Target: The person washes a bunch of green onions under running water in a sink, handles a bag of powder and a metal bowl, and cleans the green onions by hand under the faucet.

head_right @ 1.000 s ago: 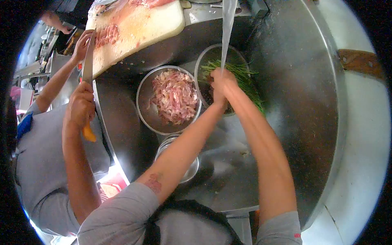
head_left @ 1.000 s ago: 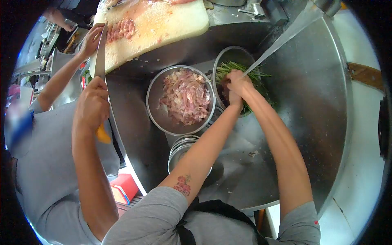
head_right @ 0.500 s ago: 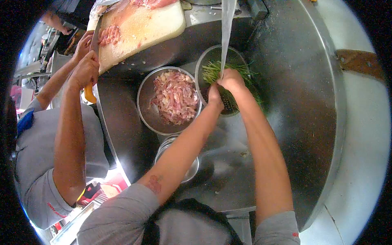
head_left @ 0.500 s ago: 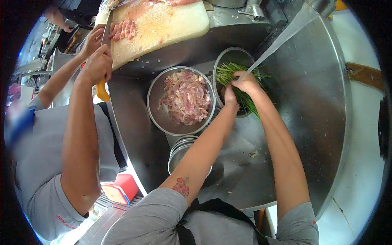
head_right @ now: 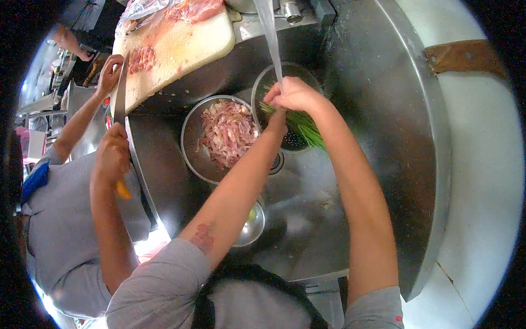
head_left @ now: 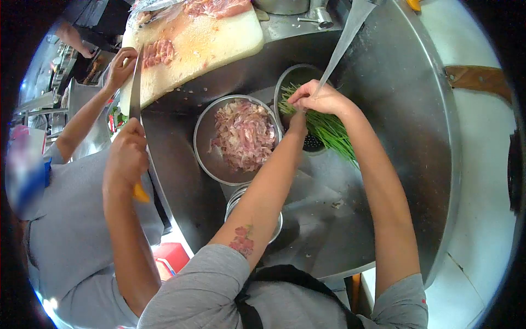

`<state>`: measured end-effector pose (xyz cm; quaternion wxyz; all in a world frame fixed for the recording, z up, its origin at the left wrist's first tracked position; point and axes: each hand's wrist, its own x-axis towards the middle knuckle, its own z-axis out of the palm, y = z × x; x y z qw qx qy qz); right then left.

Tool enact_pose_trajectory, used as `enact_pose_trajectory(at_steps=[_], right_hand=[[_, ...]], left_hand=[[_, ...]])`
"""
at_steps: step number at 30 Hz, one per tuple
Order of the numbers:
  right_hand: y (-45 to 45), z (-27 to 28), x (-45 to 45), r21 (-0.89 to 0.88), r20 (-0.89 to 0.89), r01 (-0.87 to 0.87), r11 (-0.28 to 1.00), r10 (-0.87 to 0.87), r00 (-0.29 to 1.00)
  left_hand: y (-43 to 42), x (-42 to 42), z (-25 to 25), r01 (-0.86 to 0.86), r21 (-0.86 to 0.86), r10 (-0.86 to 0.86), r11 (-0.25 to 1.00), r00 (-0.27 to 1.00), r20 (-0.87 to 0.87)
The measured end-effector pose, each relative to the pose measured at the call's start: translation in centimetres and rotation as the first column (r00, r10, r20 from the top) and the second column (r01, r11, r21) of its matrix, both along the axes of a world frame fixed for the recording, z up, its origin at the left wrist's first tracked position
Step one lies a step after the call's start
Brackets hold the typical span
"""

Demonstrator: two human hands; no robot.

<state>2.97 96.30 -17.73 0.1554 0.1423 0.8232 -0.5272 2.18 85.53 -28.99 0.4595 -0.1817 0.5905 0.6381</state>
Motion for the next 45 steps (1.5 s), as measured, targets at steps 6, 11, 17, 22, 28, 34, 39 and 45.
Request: enact_pose_trajectory(at_steps=[6, 11, 17, 22, 28, 34, 39, 45], right_hand=[[-0.6, 2.1, 0.4, 0.249, 0.101, -0.145, 0.958, 0.123, 0.987], [-0.2, 1.3, 0.6, 0.198, 0.034, -0.021, 0.980, 0.014, 0.999], [0.0, -1.9, 0.6, 0.090, -0.063, 0.083, 0.993, -0.077, 0.995], [0.1, -0.3, 0.6, 0.125, 0.104, -0.034, 0.992, 0.021, 0.994], [1.0, -0.3, 2.3, 0.421, 0.024, -0.064, 0.905, 0.059, 0.998], [-1.7, -5.4, 4.3, 0.579, 0.148, -0.170, 0.797, 0.103, 0.984], [-3.8, -8.4, 5.8, 0.426, -0.351, 0.258, 0.868, -0.104, 0.931], [-5.8, -3.3, 4.9, 0.116, -0.230, 0.638, 0.762, -0.604, 0.763]], left_hand=[[-0.3, -0.6, -7.5, -0.014, 0.347, 0.014, 0.938, 1.000, 0.001], [-0.5, -0.2, -2.5, -0.116, 0.355, 0.081, 0.928, 0.990, 0.112], [0.0, -0.2, -3.6, -0.188, 0.233, 0.146, 0.954, 0.972, 0.184], [-0.7, 0.3, -4.3, -0.137, 0.550, 0.185, 0.824, 0.982, -0.034], [-0.3, 1.0, -2.5, -0.332, 0.381, 0.349, 0.863, 0.937, 0.027], [-0.7, 0.6, -0.4, -0.319, 0.226, 0.286, 0.920, 0.944, 0.167], [-0.6, 0.3, 3.1, -0.172, 0.220, 0.224, 0.960, 0.945, -0.239], [-0.2, -1.5, 8.2, -0.144, 0.411, 0.240, 0.900, 0.952, -0.192]])
